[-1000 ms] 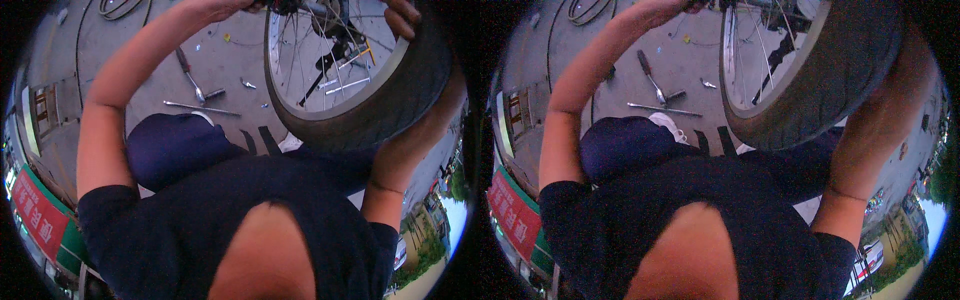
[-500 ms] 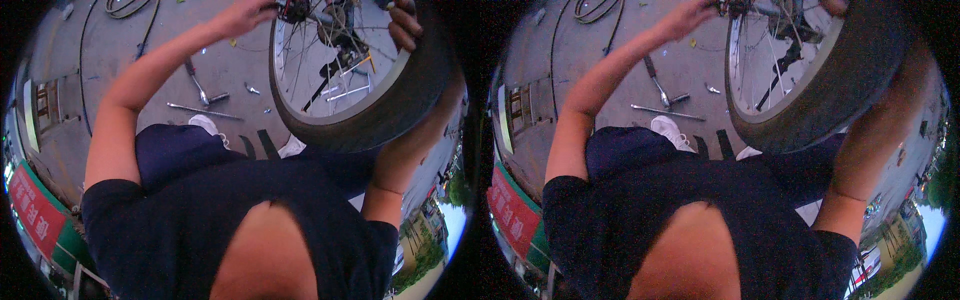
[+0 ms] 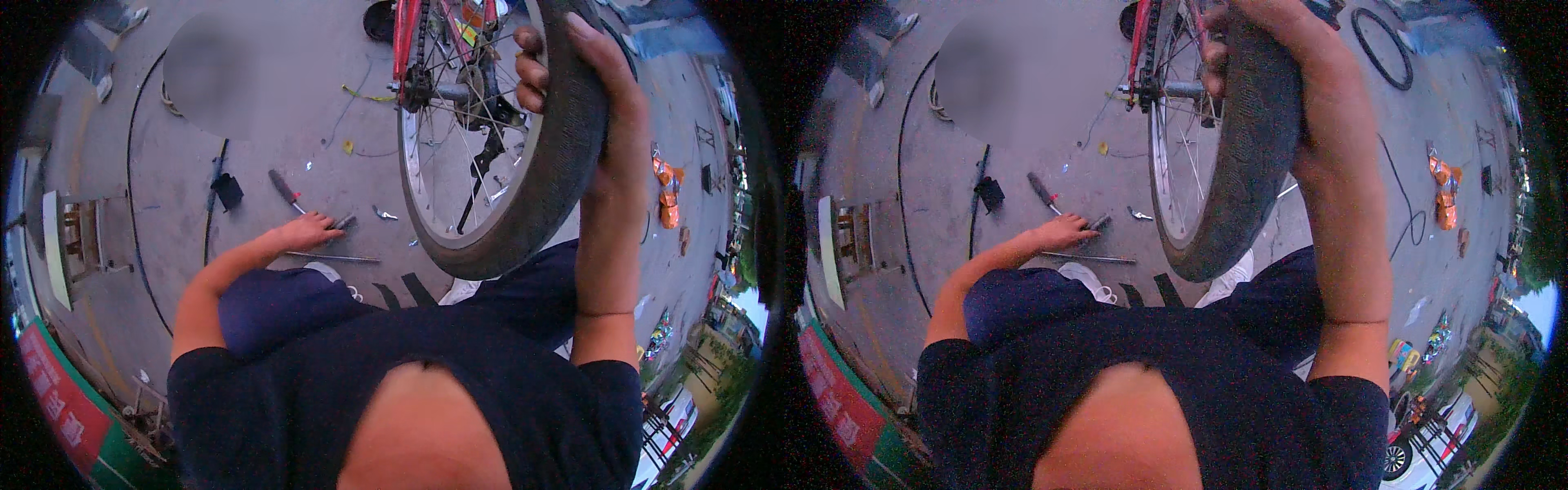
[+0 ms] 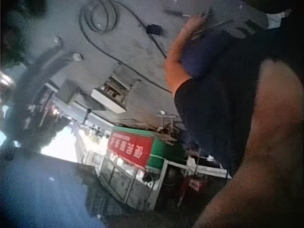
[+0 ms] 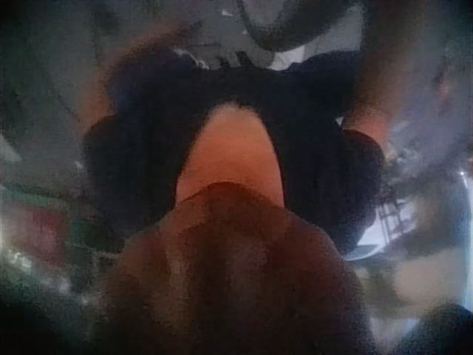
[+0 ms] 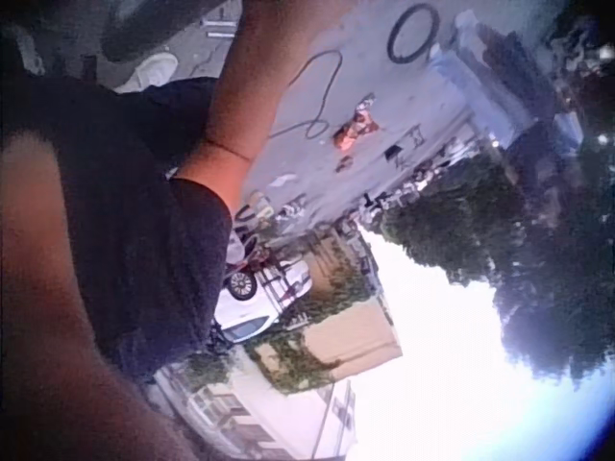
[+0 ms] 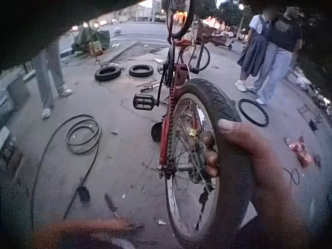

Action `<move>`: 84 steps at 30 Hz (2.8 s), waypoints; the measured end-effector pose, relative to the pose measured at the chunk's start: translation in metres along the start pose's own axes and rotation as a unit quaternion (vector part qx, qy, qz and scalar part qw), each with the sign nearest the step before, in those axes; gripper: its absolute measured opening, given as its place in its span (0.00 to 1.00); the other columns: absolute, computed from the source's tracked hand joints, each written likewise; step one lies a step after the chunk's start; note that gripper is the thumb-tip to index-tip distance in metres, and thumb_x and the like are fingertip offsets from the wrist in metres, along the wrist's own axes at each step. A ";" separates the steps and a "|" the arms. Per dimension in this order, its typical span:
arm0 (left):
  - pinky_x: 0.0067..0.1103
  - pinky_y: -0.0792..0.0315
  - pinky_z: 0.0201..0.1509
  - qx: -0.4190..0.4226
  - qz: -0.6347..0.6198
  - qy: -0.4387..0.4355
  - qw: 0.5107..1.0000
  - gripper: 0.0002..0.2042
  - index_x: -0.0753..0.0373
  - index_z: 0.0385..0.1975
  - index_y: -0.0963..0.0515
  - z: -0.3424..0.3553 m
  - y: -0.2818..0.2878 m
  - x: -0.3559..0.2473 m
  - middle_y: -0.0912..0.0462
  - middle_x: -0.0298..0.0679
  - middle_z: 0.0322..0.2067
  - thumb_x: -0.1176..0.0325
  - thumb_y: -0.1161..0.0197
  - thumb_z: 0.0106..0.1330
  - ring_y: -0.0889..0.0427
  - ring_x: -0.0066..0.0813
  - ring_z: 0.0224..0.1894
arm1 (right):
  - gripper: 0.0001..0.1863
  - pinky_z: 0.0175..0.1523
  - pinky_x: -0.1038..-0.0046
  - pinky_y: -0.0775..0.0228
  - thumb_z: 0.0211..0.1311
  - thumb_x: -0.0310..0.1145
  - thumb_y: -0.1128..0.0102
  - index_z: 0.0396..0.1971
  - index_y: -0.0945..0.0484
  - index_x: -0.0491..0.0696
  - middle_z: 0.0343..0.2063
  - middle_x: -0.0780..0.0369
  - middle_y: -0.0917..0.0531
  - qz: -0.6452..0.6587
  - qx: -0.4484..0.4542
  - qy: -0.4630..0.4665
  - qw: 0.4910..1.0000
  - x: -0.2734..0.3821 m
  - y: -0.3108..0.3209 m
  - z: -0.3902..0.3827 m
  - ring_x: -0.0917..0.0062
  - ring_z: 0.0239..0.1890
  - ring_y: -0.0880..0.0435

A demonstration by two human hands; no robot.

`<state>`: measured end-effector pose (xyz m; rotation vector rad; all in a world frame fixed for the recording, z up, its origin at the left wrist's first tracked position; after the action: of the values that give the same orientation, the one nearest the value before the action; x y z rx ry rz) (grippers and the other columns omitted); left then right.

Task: The person is repairing a bicycle wheel by adjusting the axle and securing the wheel to the frame. They use a wrench to tighten the axle nut and ensure the wheel is properly aligned.

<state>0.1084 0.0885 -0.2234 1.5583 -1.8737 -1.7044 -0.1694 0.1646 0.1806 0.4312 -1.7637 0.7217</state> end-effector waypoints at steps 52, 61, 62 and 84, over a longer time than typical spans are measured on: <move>0.15 0.32 0.32 -0.406 -0.843 -0.072 0.345 0.18 0.64 0.52 0.37 -0.012 0.241 0.056 0.30 0.46 0.48 0.67 0.45 0.65 0.29 0.22 0.34 | 0.26 0.28 0.82 0.37 0.61 0.40 0.49 0.52 0.38 0.36 0.34 0.55 0.27 -0.010 0.008 0.056 0.998 0.008 -0.002 0.009 0.81 0.28 0.30; 0.17 0.35 0.20 -0.537 -0.720 0.099 0.428 0.23 0.61 0.51 0.40 -0.029 0.215 0.087 0.23 0.44 0.34 0.75 0.38 0.57 0.28 0.21 0.22 | 0.26 0.29 0.81 0.37 0.61 0.40 0.49 0.53 0.38 0.36 0.36 0.54 0.26 -0.019 0.033 0.070 0.997 0.008 -0.002 0.006 0.81 0.28 0.30; 0.18 0.34 0.20 -0.539 -0.688 0.135 0.467 0.24 0.61 0.51 0.40 -0.032 0.219 0.088 0.23 0.43 0.34 0.74 0.37 0.56 0.28 0.21 0.22 | 0.26 0.29 0.81 0.36 0.61 0.40 0.49 0.52 0.37 0.36 0.36 0.54 0.26 -0.016 0.029 0.068 0.997 0.007 -0.001 0.006 0.80 0.28 0.30; 0.14 0.47 0.10 -0.417 -0.816 0.077 0.393 0.13 0.59 0.23 0.34 -0.002 0.267 0.071 0.32 0.35 0.17 0.58 0.46 0.63 0.37 0.20 0.13 | 0.16 0.24 0.77 0.29 0.56 0.42 0.46 0.31 0.28 0.42 0.20 0.61 0.24 0.002 -0.074 -0.045 0.996 0.003 0.006 0.002 0.78 0.17 0.25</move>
<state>-0.0709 -0.0191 -0.0430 2.5628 1.4933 -1.8150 -0.1759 0.1681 0.1814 0.3636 -1.8895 0.5765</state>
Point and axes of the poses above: each hand's wrist, its own z-axis towards the middle knuckle, its own y-axis out of the back of the hand, x = y × z, the point moved 9 cm from there along z, towards the middle knuckle
